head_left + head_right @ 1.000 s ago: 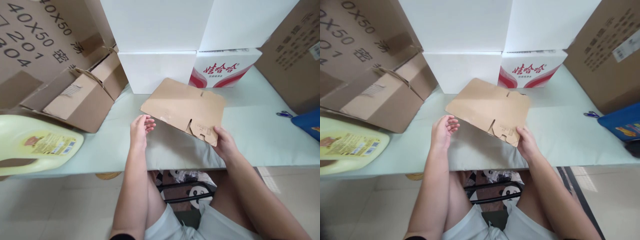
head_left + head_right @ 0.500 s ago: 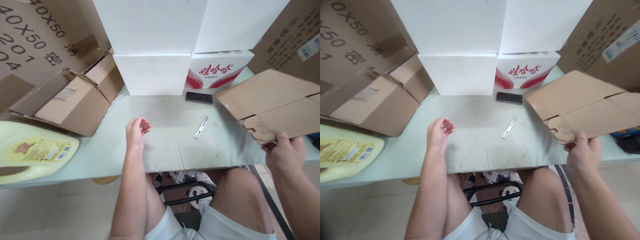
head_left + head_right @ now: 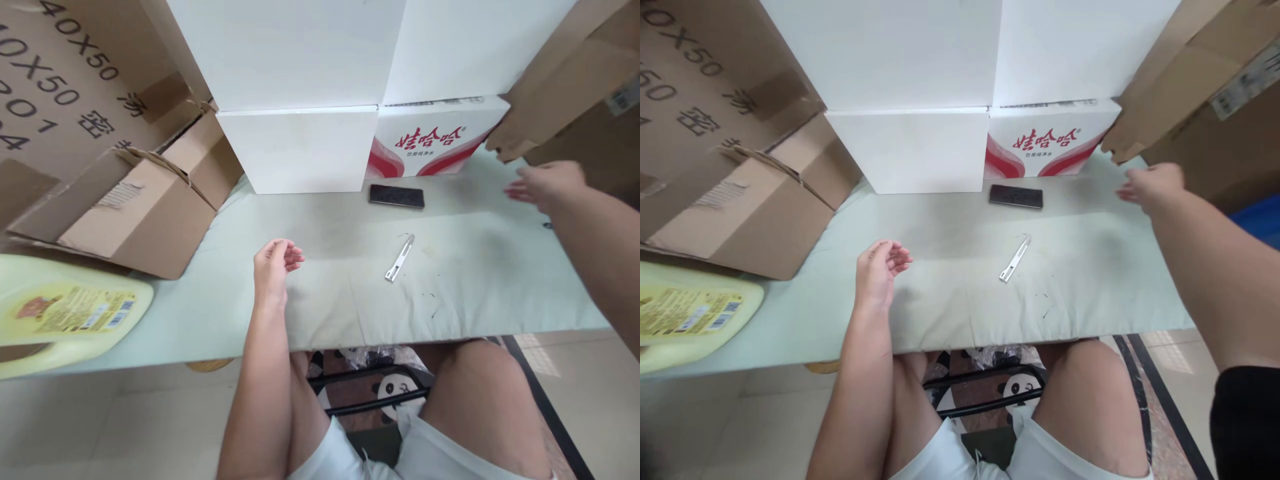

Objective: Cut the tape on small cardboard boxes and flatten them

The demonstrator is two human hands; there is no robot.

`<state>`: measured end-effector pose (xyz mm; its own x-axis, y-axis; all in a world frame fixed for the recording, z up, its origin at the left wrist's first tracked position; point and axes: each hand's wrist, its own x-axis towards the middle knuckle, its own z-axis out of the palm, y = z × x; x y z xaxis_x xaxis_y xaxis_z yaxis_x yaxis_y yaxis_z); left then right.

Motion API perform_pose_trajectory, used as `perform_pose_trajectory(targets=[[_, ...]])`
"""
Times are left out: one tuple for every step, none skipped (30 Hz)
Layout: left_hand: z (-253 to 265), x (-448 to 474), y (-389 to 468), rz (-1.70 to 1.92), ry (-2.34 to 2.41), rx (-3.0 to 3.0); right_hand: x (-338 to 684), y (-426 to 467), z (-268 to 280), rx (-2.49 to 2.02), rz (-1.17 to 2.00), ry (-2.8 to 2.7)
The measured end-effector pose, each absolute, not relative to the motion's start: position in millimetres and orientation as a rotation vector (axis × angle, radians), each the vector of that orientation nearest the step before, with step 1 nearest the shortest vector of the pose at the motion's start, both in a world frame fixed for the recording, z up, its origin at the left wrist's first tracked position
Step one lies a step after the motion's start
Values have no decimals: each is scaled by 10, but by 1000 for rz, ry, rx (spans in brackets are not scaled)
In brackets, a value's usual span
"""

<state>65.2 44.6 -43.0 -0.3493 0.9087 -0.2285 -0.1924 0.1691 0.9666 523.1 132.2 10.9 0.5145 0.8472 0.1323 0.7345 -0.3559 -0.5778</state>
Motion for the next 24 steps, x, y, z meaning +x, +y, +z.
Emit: perform_pose_trajectory(targets=[[-430, 641, 446, 1390, 1445, 736, 5130, 1324, 86, -2219, 392, -1222], [-429, 625, 444, 1393, 1446, 737, 5013, 1290, 41, -2248, 537, -1147], [-428, 607, 441, 1398, 1445, 739, 4887, 1229, -20, -2261, 660, -1092], [-426, 587, 436, 1403, 1441, 741, 4760, 1150, -91, -2263, 755, -1067], [-424, 566, 429, 1409, 1437, 744, 4636, 1063, -167, -2261, 837, -1060], [-421, 547, 420, 1414, 1433, 746, 4521, 976, -240, -2256, 907, -1066], [-417, 529, 409, 1419, 1429, 747, 4417, 898, -305, -2251, 964, -1080], [-413, 513, 397, 1422, 1426, 747, 4323, 833, -358, -2249, 1006, -1097], [-408, 500, 386, 1423, 1423, 746, 4241, 782, -396, -2247, 1032, -1120], [-402, 488, 374, 1423, 1419, 742, 4169, 746, -417, -2246, 1042, -1147], [-396, 477, 364, 1424, 1413, 736, 4105, 722, -420, -2243, 1040, -1180], [-388, 468, 355, 1427, 1405, 728, 4045, 709, -406, -2239, 1027, -1218], [-381, 459, 348, 1432, 1395, 718, 3987, 704, -376, -2229, 1008, -1265], [-373, 451, 343, 1440, 1383, 708, 3927, 705, -333, -2216, 985, -1317], [-366, 444, 339, 1449, 1369, 698, 3861, 711, -280, -2203, 961, -1370], [-359, 439, 337, 1459, 1354, 690, 3787, 721, -222, -2190, 938, -1418], [-353, 434, 335, 1466, 1338, 682, 3703, 737, -160, -2175, 913, -1472], [-348, 430, 334, 1473, 1321, 675, 3607, 756, -99, -2160, 884, -1535], [-344, 425, 332, 1477, 1301, 670, 3498, 781, -38, -2136, 854, -1616], [-341, 418, 329, 1479, 1281, 667, 3374, 811, 21, -2102, 821, -1714], [-339, 407, 324, 1477, 1262, 665, 3236, 846, 79, -2057, 784, -1824], [-338, 390, 317, 1471, 1248, 665, 3083, 886, 135, -2004, 747, -1935], [-338, 366, 307, 1463, 1240, 665, 2916, 931, 190, -1947, 715, -2036], [-339, 334, 295, 1455, 1238, 665, 2735, 980, 242, -1892, 686, -2118]])
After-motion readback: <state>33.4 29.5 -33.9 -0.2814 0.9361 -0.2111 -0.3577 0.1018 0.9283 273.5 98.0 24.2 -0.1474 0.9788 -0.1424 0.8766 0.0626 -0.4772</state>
